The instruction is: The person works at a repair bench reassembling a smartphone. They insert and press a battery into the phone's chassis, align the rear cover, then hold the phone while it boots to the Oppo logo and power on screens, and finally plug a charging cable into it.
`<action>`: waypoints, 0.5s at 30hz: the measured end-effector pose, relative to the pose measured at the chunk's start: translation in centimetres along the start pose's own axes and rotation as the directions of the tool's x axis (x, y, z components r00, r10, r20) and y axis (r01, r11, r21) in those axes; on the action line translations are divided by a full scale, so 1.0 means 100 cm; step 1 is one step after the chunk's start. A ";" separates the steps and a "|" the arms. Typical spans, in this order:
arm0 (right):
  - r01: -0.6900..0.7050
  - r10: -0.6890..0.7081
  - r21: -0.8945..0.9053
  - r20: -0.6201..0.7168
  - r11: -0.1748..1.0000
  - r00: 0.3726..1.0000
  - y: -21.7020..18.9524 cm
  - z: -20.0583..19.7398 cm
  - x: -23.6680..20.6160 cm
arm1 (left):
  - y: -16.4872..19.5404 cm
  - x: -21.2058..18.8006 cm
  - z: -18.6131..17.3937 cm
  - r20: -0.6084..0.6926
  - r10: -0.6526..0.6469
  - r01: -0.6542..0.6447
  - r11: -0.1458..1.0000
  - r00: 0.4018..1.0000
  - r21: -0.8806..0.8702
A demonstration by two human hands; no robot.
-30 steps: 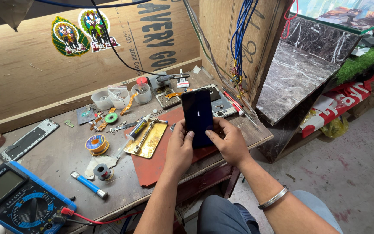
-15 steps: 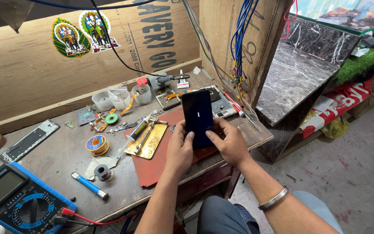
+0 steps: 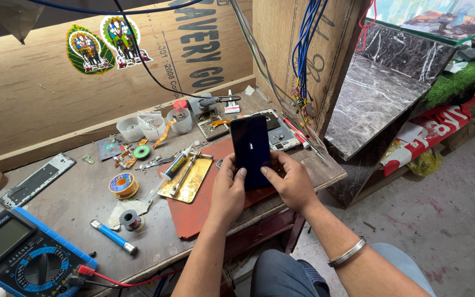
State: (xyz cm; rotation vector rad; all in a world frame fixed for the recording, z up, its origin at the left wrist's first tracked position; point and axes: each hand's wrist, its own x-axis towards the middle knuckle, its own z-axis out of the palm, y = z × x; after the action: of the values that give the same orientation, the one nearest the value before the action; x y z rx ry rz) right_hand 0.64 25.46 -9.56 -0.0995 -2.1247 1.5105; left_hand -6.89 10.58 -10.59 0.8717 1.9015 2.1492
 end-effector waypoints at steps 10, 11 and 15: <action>-0.001 0.001 -0.023 0.005 1.000 1.000 0.000 0.000 0.000 | -0.001 0.000 0.000 0.008 0.004 -0.004 1.000 1.000 -0.014; 0.000 0.000 -0.019 0.005 1.000 1.000 0.000 -0.001 0.000 | -0.001 0.000 0.000 0.007 0.002 -0.002 1.000 1.000 -0.010; 0.002 -0.002 -0.004 0.006 1.000 1.000 0.000 -0.001 0.000 | -0.002 0.001 0.000 0.006 -0.004 0.004 1.000 1.000 -0.003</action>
State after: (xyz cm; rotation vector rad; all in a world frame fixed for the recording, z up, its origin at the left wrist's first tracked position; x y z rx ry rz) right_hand 0.70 25.51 -9.54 -0.0942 -2.1321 1.5076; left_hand -7.01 10.70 -10.75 0.8717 1.8956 2.1436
